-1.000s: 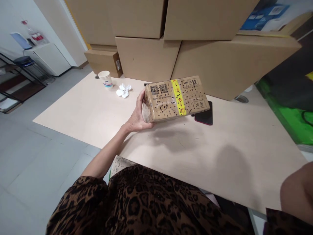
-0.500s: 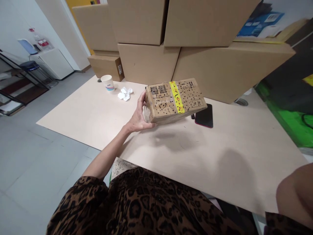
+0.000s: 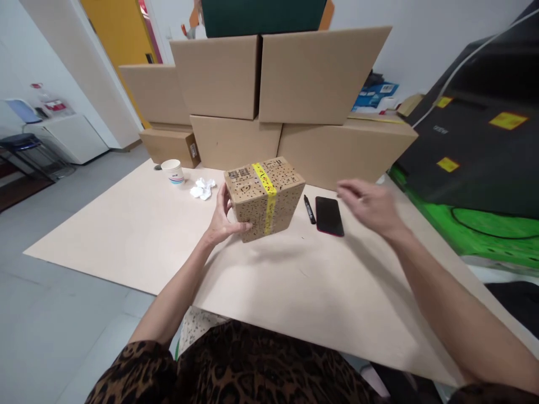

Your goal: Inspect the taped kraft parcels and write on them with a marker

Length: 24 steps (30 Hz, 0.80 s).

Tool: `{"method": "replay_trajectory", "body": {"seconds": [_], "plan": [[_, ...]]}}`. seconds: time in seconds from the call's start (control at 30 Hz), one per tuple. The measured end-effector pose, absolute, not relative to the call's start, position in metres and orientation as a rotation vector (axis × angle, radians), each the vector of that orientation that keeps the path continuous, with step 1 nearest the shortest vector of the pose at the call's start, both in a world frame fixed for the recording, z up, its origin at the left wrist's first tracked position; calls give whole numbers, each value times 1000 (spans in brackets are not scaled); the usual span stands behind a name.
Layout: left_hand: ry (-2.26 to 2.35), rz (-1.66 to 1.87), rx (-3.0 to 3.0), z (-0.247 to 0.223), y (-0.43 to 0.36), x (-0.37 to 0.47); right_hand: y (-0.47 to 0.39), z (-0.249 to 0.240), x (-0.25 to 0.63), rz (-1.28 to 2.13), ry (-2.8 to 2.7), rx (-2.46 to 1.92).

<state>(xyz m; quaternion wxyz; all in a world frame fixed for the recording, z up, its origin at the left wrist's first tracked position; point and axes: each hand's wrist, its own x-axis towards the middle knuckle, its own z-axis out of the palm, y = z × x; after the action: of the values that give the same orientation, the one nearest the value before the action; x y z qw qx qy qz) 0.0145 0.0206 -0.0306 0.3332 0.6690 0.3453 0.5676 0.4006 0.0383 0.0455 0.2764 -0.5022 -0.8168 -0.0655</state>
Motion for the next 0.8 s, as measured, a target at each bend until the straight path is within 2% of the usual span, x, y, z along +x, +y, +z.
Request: {"method": "replay_trajectory", "body": {"seconds": [0.2,0.43,0.57,0.63,0.7,0.77,0.8], "plan": [[919,1498,1641,-26,11,13,93,-3,364,-294,-2916,-1425],[914,1509,1663,-32,7,8,120,-18,349,-239,-2898,-1420],[931,1549,1701,-35,3,2,124,-14,355,-257,-2642,-1579],[946,1548,1732,-33,0,2,120,-8,356,-121,-2286,-1655],[972,1530,1779,-31,-3,2,109,2,353,242,-1731,-1465],[992,1505,1831,-29,-5,4,90,18,345,603,-1189,-1031],[996,1496,1856,-28,-6,5,78,27,340,647,-1118,-944]]}}
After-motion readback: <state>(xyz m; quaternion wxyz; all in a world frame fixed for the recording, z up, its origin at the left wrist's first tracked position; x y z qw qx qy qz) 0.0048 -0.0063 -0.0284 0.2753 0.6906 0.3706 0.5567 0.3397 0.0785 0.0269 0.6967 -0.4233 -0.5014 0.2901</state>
